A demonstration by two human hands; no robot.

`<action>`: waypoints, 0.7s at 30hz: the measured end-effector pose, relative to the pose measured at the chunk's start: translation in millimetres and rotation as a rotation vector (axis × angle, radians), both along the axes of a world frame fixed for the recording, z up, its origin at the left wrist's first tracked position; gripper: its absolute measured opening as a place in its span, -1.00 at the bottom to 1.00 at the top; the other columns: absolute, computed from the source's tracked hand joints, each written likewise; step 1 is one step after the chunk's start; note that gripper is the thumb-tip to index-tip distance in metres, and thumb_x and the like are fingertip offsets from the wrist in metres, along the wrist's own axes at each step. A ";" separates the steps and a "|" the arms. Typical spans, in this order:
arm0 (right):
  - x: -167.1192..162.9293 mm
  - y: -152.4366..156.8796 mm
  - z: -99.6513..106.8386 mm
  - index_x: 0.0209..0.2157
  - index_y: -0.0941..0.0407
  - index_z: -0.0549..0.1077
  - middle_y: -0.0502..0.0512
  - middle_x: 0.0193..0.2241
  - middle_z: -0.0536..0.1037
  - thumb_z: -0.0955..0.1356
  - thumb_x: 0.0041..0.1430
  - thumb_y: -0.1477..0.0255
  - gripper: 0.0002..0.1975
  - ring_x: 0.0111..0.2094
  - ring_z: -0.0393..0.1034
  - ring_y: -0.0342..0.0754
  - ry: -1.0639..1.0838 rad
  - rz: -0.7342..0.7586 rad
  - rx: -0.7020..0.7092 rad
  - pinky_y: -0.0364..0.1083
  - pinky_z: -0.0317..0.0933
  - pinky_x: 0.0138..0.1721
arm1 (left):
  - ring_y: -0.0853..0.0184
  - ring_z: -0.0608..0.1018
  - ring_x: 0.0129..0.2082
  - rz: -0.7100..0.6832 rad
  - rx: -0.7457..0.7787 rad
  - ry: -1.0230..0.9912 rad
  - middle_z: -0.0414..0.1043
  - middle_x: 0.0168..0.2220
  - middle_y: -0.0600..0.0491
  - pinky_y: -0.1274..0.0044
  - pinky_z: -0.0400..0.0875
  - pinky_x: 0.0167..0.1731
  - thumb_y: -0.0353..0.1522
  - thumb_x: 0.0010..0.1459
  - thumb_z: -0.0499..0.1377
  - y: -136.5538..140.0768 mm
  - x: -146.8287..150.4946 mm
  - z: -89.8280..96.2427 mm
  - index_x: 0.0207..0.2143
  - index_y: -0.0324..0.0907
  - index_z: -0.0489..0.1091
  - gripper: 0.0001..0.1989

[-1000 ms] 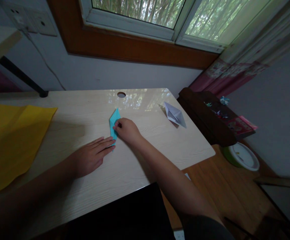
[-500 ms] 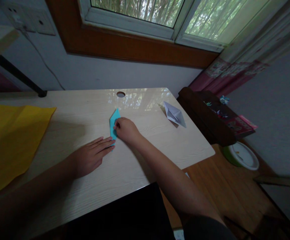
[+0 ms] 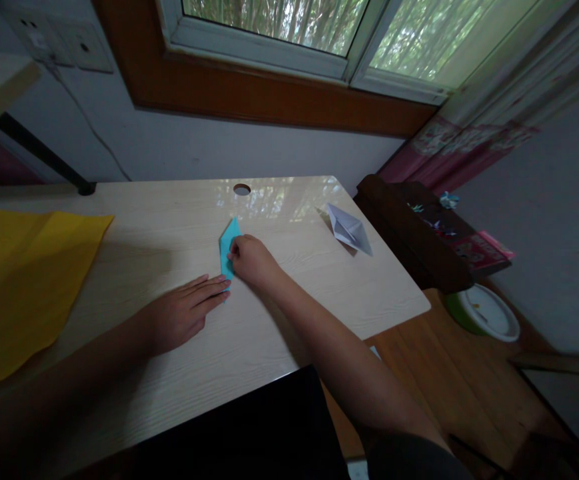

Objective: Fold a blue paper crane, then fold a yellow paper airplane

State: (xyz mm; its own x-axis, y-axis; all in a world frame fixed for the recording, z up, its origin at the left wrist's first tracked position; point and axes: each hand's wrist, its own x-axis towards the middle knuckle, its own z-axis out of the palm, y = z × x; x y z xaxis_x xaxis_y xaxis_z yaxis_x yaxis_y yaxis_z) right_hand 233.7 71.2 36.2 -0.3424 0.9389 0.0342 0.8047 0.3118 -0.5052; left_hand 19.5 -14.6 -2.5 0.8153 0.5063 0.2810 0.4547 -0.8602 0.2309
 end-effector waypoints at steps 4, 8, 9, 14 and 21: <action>0.8 1.9 -1.5 -0.33 0.14 0.40 -0.01 -0.39 0.44 0.44 0.11 0.54 -0.86 -0.36 0.28 -0.10 0.065 -0.067 -0.041 -0.13 0.10 -0.30 | 0.12 0.25 0.38 -0.005 -0.030 -0.013 0.25 0.33 -0.22 0.15 0.19 0.35 -0.59 0.17 0.03 0.9 -0.4 -2.3 0.26 -0.29 0.27 -0.42; 1.5 -0.7 -8.1 -0.31 0.11 0.32 -0.06 -0.40 0.39 0.44 0.07 0.55 -0.78 -0.37 0.25 -0.10 0.166 -0.097 -0.011 -0.12 0.09 -0.31 | 0.12 0.23 0.39 -0.009 -0.050 -0.033 0.24 0.34 -0.21 0.15 0.17 0.36 -0.59 0.18 0.04 1.2 -1.0 -3.1 0.27 -0.27 0.27 -0.42; 1.8 -2.4 -10.4 -0.32 0.10 0.31 -0.06 -0.40 0.38 0.43 0.08 0.56 -0.79 -0.36 0.25 -0.09 0.189 -0.090 0.015 -0.11 0.10 -0.30 | 0.12 0.23 0.39 -0.009 -0.051 -0.037 0.24 0.34 -0.21 0.16 0.17 0.36 -0.59 0.18 0.04 1.1 -1.1 -2.9 0.27 -0.27 0.27 -0.42; 4.0 -12.3 -19.9 -0.33 0.10 0.39 0.04 -0.31 0.38 0.37 0.19 0.57 -0.91 -0.26 0.29 -0.05 0.242 -0.001 0.181 -0.08 0.18 -0.19 | 0.11 0.25 0.38 -0.012 -0.038 -0.026 0.23 0.35 -0.23 0.15 0.19 0.35 -0.59 0.18 0.03 0.7 -0.9 -0.9 0.27 -0.29 0.27 -0.42; 6.5 -15.4 -22.3 -0.29 0.10 0.54 0.09 -0.30 0.41 0.32 0.29 0.57 -0.83 -0.22 0.32 -0.03 0.231 0.068 0.244 -0.05 0.24 -0.15 | 0.10 0.25 0.38 -0.014 0.006 -0.001 0.24 0.34 -0.25 0.15 0.22 0.34 -0.60 0.17 0.03 -0.2 -0.1 1.7 0.26 -0.31 0.26 -0.42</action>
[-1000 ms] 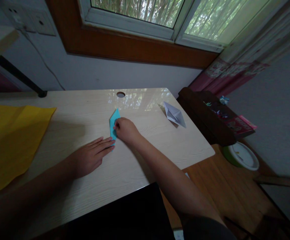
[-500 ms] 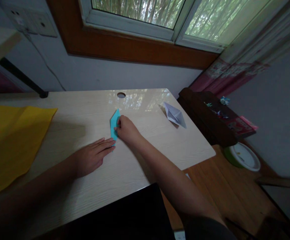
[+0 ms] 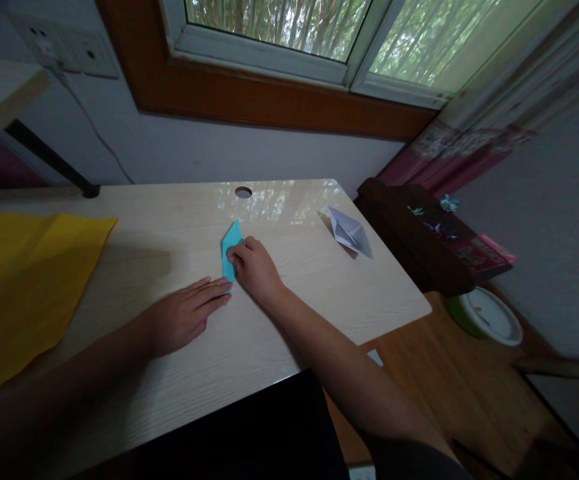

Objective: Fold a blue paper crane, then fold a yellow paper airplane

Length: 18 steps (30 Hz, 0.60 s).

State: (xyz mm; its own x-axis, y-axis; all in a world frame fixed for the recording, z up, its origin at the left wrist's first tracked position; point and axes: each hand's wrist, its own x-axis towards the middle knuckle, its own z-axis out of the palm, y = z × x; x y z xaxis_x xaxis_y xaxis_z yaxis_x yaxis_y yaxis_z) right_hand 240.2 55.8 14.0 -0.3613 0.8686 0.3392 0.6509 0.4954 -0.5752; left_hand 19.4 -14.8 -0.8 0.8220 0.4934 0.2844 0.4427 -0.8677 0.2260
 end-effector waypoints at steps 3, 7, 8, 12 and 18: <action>1.6 0.0 -2.2 -0.27 0.09 0.58 0.10 -0.30 0.44 0.33 0.32 0.52 -0.83 -0.23 0.34 -0.04 -0.006 0.005 0.032 -0.04 0.26 -0.15 | 0.10 0.26 0.38 0.001 -0.004 -0.006 0.25 0.33 -0.25 0.15 0.21 0.34 -0.60 0.16 0.03 -0.2 0.2 1.2 0.25 -0.32 0.27 -0.42; 4.4 -2.5 -6.9 -0.24 0.09 0.61 0.13 -0.28 0.48 0.33 0.36 0.45 -0.82 -0.21 0.36 -0.02 -0.078 0.019 0.119 -0.03 0.27 -0.14 | 0.10 0.26 0.38 0.002 -0.020 -0.012 0.25 0.33 -0.25 0.15 0.20 0.35 -0.60 0.16 0.04 -0.4 0.2 1.6 0.25 -0.32 0.28 -0.42; 5.3 -3.7 -7.7 -0.22 0.09 0.62 0.14 -0.28 0.49 0.33 0.37 0.44 -0.81 -0.20 0.36 -0.01 -0.111 0.026 0.150 -0.03 0.27 -0.14 | 0.10 0.26 0.38 0.002 -0.025 -0.017 0.25 0.33 -0.25 0.15 0.20 0.35 -0.61 0.15 0.04 -0.4 0.2 1.3 0.25 -0.31 0.28 -0.42; 7.9 -9.9 -7.0 -0.19 0.10 0.62 0.18 -0.26 0.51 0.29 0.41 0.43 -0.77 -0.21 0.32 0.02 -0.262 0.064 0.243 -0.02 0.26 -0.17 | 0.10 0.26 0.37 0.004 -0.030 -0.031 0.24 0.34 -0.23 0.15 0.18 0.36 -0.61 0.15 0.05 -0.4 0.1 -1.1 0.25 -0.30 0.29 -0.42; 7.2 -16.5 -1.4 -0.13 0.12 0.59 0.19 -0.24 0.49 0.25 0.44 0.42 -0.73 -0.19 0.28 0.05 -0.332 0.095 0.280 0.02 0.28 -0.10 | 0.08 0.27 0.36 0.007 -0.020 -0.019 0.24 0.33 -0.24 0.14 0.21 0.34 -0.60 0.16 0.05 -0.3 -0.1 -1.4 0.24 -0.31 0.29 -0.43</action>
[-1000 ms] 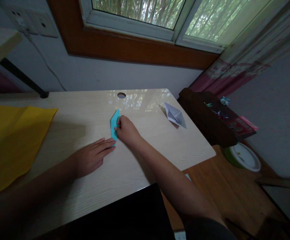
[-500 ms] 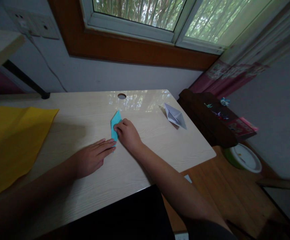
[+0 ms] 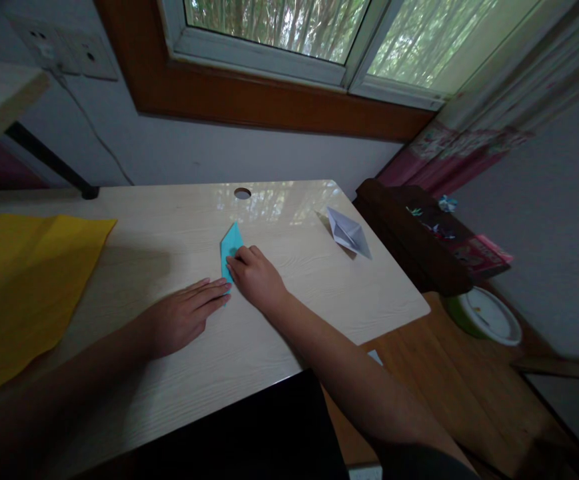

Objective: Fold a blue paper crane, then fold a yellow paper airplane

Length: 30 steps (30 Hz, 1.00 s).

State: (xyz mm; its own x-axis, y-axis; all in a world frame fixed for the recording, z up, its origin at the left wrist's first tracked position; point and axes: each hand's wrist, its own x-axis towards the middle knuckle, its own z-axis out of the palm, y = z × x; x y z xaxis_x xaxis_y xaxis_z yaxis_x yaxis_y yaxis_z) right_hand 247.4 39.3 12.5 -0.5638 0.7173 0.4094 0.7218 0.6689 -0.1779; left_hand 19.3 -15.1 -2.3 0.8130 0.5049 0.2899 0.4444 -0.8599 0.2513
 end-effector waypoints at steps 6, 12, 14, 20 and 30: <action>0.6 -1.0 4.4 -0.02 0.16 0.54 0.25 -0.18 0.47 0.26 0.43 0.33 -0.71 -0.14 0.26 0.08 -0.050 0.002 -0.013 0.05 0.29 -0.05 | 0.07 0.31 0.34 -0.009 0.057 0.024 0.29 0.31 -0.24 0.14 0.26 0.32 -0.60 0.17 0.03 0.5 0.2 0.1 0.22 -0.32 0.30 -0.45; 0.6 0.7 7.0 0.09 0.14 0.49 0.25 -0.17 0.45 0.22 0.46 0.32 -0.65 -0.13 0.23 0.10 -0.117 0.016 -0.030 0.07 0.26 -0.01 | 0.07 0.30 0.35 0.006 0.047 0.046 0.28 0.31 -0.22 0.16 0.24 0.33 -0.60 0.16 0.03 -0.1 0.2 0.4 0.24 -0.31 0.28 -0.43; -0.4 1.8 7.8 0.11 0.12 0.48 0.25 -0.16 0.45 0.21 0.46 0.34 -0.65 -0.13 0.23 0.11 -0.128 0.017 -0.049 0.08 0.25 0.00 | 0.09 0.29 0.35 0.007 0.023 0.038 0.25 0.33 -0.22 0.15 0.23 0.33 -0.59 0.17 0.04 -0.4 0.1 0.9 0.26 -0.30 0.27 -0.43; -3.6 9.6 7.2 0.17 0.13 0.44 0.28 -0.12 0.47 0.21 0.45 0.36 -0.63 -0.09 0.24 0.14 -0.168 0.034 -0.069 0.12 0.23 0.00 | 0.12 0.27 0.37 0.014 -0.017 0.018 0.23 0.35 -0.18 0.17 0.18 0.36 -0.59 0.17 0.05 -0.8 -0.4 1.7 0.27 -0.26 0.26 -0.41; -10.3 23.5 6.3 0.21 0.21 0.39 0.33 -0.03 0.50 0.21 0.47 0.33 -0.59 -0.01 0.24 0.17 -0.270 0.050 -0.063 0.12 0.20 0.01 | 0.14 0.22 0.40 0.014 -0.039 0.042 0.19 0.37 -0.18 0.20 0.11 0.38 -0.58 0.18 0.05 -1.1 -0.4 0.4 0.29 -0.27 0.23 -0.40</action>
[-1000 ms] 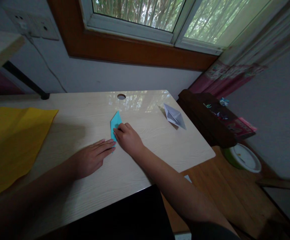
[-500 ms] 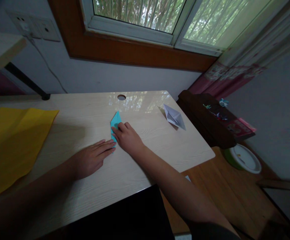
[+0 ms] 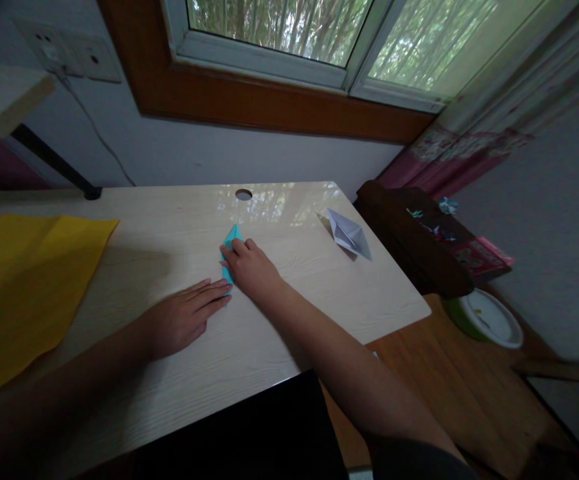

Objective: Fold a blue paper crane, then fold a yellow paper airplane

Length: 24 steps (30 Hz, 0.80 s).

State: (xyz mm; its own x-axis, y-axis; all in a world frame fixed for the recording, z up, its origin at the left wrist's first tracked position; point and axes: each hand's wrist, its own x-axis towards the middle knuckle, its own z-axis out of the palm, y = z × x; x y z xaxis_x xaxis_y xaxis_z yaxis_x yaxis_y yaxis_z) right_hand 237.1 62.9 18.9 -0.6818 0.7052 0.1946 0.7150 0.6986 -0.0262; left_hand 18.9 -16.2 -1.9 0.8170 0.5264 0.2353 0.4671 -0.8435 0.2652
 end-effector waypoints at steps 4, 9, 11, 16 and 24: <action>0.8 5.3 -1.9 0.22 0.15 0.41 0.33 -0.04 0.48 0.23 0.45 0.28 -0.57 -0.08 0.26 0.14 0.041 -0.035 -0.009 0.10 0.21 0.00 | 0.13 0.23 0.39 0.006 -0.001 -0.009 0.22 0.36 -0.19 0.19 0.13 0.37 -0.59 0.18 0.04 0.1 0.3 0.5 0.27 -0.27 0.26 -0.41; 6.3 10.9 -7.1 0.22 0.01 0.44 0.24 -0.13 0.44 0.23 0.44 0.18 -0.56 -0.17 0.25 0.08 0.115 -0.111 -0.016 0.04 0.22 -0.10 | 0.13 0.25 0.38 -0.005 0.014 -0.030 0.22 0.35 -0.20 0.18 0.15 0.37 -0.59 0.19 0.04 0.5 0.1 -0.4 0.27 -0.27 0.26 -0.42; 7.8 14.3 -9.5 0.21 -0.03 0.46 0.21 -0.17 0.42 0.24 0.43 0.16 -0.57 -0.18 0.25 0.07 0.150 -0.121 -0.028 0.02 0.21 -0.12 | 0.15 0.26 0.38 -0.005 0.010 -0.048 0.23 0.35 -0.17 0.19 0.16 0.37 -0.59 0.19 0.04 0.6 -0.4 -1.2 0.28 -0.24 0.26 -0.41; 7.3 24.4 -12.1 0.18 -0.07 0.48 0.16 -0.23 0.42 0.27 0.41 0.14 -0.59 -0.21 0.27 0.04 0.199 -0.133 -0.078 0.00 0.18 -0.15 | 0.16 0.29 0.36 -0.006 0.017 -0.077 0.25 0.35 -0.14 0.20 0.22 0.35 -0.59 0.20 0.03 1.1 -1.6 -2.3 0.31 -0.19 0.23 -0.38; -1.8 39.0 -7.1 0.27 -0.07 0.37 0.20 -0.13 0.51 0.31 0.36 0.10 -0.49 -0.11 0.35 0.11 0.205 -0.259 -0.125 0.01 0.19 -0.10 | 0.17 0.30 0.35 -0.009 0.029 -0.086 0.27 0.33 -0.14 0.19 0.24 0.34 -0.61 0.18 0.03 2.0 -1.4 -4.0 0.30 -0.21 0.25 -0.38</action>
State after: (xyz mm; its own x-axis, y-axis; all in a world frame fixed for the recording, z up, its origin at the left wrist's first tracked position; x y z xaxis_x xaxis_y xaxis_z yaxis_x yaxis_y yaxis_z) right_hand 235.3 101.8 11.7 -0.4328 0.8767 0.2100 0.8390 0.4770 -0.2619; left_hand 17.5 -14.2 -5.9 0.7981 0.5109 0.3195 0.4358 -0.8556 0.2794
